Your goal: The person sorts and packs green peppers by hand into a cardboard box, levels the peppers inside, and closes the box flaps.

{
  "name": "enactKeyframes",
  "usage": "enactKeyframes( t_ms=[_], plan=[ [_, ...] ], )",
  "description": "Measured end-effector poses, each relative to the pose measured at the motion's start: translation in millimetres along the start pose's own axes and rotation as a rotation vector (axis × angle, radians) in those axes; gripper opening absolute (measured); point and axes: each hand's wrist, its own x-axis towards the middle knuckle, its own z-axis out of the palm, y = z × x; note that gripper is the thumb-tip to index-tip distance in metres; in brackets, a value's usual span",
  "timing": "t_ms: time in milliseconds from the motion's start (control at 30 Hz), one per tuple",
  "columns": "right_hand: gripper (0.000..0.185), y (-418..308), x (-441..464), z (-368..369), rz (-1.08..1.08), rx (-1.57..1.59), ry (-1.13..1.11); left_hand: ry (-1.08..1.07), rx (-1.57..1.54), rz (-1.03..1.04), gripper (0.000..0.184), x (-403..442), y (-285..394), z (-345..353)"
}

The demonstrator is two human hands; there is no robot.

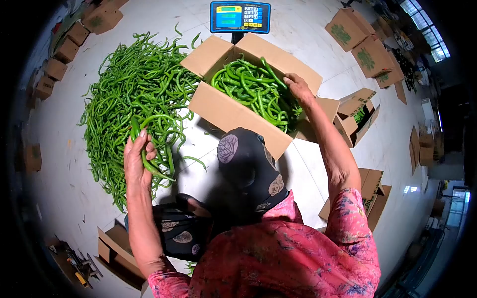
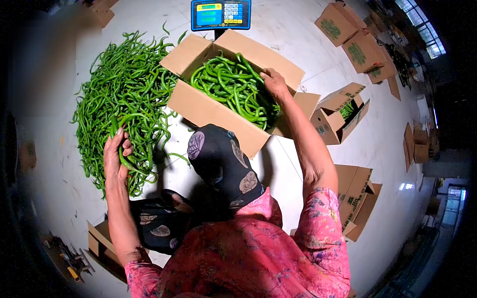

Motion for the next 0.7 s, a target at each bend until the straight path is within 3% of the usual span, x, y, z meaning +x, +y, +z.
enactKeyframes(
  t_ms=[67,200,300,533,700],
  plan=[
    [0.049,2.9,-3.8,2.1,0.097,0.017,0.025,-0.018,-0.044,-0.007,0.023,-0.4,-0.4,2.9],
    [0.043,19.3,1.3,11.9,0.032,-0.292,0.119,-0.041,-0.099,-0.015,0.027,0.4,2.0,5.2],
    [0.041,24.7,3.7,13.9,0.133,-0.432,-0.073,-0.063,-0.084,-0.001,0.029,-0.8,4.1,6.8],
    [0.037,-18.7,-29.2,0.2,0.092,-0.808,0.018,-0.064,-0.036,0.003,0.026,-6.3,4.6,2.8],
    [0.029,-15.1,-36.4,-3.1,-0.071,-0.767,0.119,-0.071,-0.078,-0.018,0.028,-8.4,4.0,6.5]
  ],
)
